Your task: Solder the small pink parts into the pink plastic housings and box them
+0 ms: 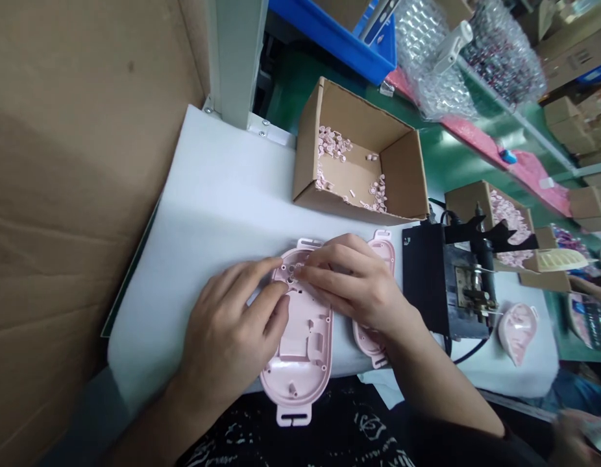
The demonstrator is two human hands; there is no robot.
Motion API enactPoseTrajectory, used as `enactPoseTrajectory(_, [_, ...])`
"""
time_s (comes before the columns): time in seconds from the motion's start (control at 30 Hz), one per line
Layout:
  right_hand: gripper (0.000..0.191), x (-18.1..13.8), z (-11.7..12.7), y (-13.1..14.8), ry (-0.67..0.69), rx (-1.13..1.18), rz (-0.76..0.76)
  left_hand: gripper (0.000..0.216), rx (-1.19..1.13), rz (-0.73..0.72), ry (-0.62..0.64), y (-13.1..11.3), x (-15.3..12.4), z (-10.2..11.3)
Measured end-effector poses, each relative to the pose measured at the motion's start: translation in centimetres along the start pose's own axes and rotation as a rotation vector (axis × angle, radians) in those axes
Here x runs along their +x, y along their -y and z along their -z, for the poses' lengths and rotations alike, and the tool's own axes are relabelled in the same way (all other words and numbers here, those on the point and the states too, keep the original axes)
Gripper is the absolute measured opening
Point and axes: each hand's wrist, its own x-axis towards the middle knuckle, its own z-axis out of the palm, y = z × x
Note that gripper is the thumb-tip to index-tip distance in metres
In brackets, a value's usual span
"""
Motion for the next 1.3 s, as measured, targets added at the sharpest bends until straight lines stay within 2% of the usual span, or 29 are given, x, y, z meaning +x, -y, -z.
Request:
enactPoseTrajectory(0.13, [0.029, 0.1, 0.0, 0.0, 0.103, -0.055, -0.004, 0.018, 0.017, -0.001, 0.021, -0.1, -0.1, 0.0])
enactPoseTrajectory(0.23, [0.026, 0.2, 0.2, -0.1, 0.114, -0.054, 0.018, 0.025, 0.044, -0.015, 0.039, -0.1, -0.1, -0.1])
enactPoseTrajectory(0.37, [0.03, 0.3, 0.3, -0.4, 0.079, -0.002, 0.021, 0.024, 0.079, -0.028, 0.053, -0.1, 0.0, -0.1])
enactPoseTrajectory(0.53, [0.028, 0.3, -0.7, -0.9, -0.058, 0.011, -0.067, 0.024, 0.139, -0.039, 0.074, -0.3, 0.0, 0.0])
enactPoseTrajectory(0.77, [0.031, 0.8, -1.6, -1.1, -0.049, 0.141, -0.159, 0.028, 0.218, -0.083, 0.049, -0.3, -0.2, -0.5])
enactPoseTrajectory(1.0, [0.041, 2.5, -0.4, -0.9, 0.11, 0.131, -0.25, 0.035, 0.275, -0.066, 0.079, -0.4, -0.3, -0.5])
enactPoseTrajectory(1.3, [0.043, 4.5, 1.0, -0.8, 0.294, 0.092, -0.33, 0.031, 0.279, -0.032, 0.119, -0.3, 0.4, -0.7])
